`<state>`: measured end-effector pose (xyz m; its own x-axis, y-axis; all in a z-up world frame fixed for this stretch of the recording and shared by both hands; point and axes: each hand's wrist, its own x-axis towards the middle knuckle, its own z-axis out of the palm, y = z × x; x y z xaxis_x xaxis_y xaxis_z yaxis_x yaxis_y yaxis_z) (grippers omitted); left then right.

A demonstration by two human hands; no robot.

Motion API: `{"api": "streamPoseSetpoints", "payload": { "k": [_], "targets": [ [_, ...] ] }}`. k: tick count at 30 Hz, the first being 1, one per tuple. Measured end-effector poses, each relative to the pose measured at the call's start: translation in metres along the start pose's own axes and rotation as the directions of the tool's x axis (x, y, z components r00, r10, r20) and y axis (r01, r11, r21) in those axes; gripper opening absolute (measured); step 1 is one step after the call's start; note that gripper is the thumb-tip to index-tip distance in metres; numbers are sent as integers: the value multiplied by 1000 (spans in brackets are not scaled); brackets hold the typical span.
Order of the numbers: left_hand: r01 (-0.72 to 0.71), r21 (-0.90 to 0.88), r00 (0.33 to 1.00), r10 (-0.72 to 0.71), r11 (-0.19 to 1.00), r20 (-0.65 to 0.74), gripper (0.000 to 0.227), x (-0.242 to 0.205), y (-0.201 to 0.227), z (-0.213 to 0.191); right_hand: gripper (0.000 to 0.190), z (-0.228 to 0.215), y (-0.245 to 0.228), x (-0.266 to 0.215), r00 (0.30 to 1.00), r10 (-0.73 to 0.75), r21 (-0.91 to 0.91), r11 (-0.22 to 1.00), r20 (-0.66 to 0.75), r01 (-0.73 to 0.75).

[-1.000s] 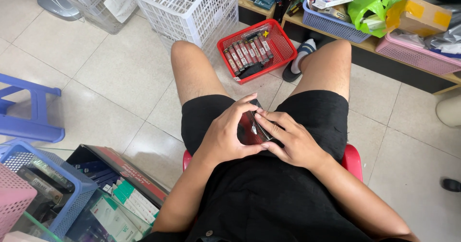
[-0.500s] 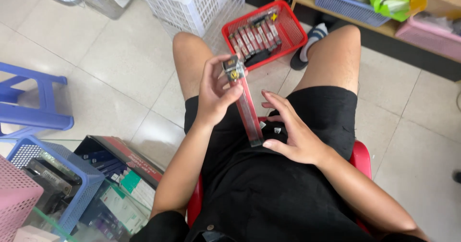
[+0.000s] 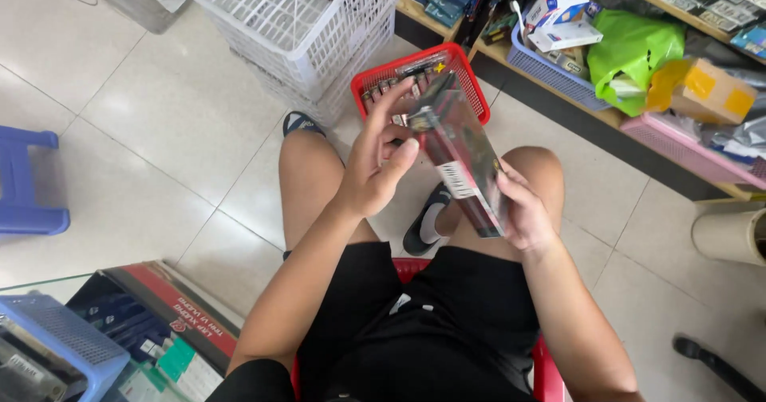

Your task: The person sits in a shop and unboxes a new phone. They open the retail box, remove the white paper sleeve and inner packaging, take out the phone, peel the protective film from it, and handle the box and paper inserts.

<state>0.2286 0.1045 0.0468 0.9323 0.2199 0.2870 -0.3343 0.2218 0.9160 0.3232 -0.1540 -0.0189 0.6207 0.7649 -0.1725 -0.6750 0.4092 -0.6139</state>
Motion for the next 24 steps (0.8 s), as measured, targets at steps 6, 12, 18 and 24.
{"api": "streamPoseSetpoints", "payload": {
  "k": [6, 12, 18, 24],
  "targets": [
    [24, 292, 995, -52, 956, 90, 73, 72, -22, -8, 47, 3, -23, 54, 987, 54, -242, 966, -154, -91],
    [-112, 257, 993, 98, 960, 66, 86, 125, -88, -14, 58, -35, -45, 113, 975, 94, -425, 888, -200, -173],
    [106, 358, 984, -47, 928, -171, 97, 182, -189, 8, 112, -113, -81, 176, 990, -13, -820, 559, 139, 123],
    [280, 251, 960, -264, 926, -98, 63, 176, -290, 2, 106, -154, -63, 228, 984, -90, -892, 441, -155, -100]
  ]
}}
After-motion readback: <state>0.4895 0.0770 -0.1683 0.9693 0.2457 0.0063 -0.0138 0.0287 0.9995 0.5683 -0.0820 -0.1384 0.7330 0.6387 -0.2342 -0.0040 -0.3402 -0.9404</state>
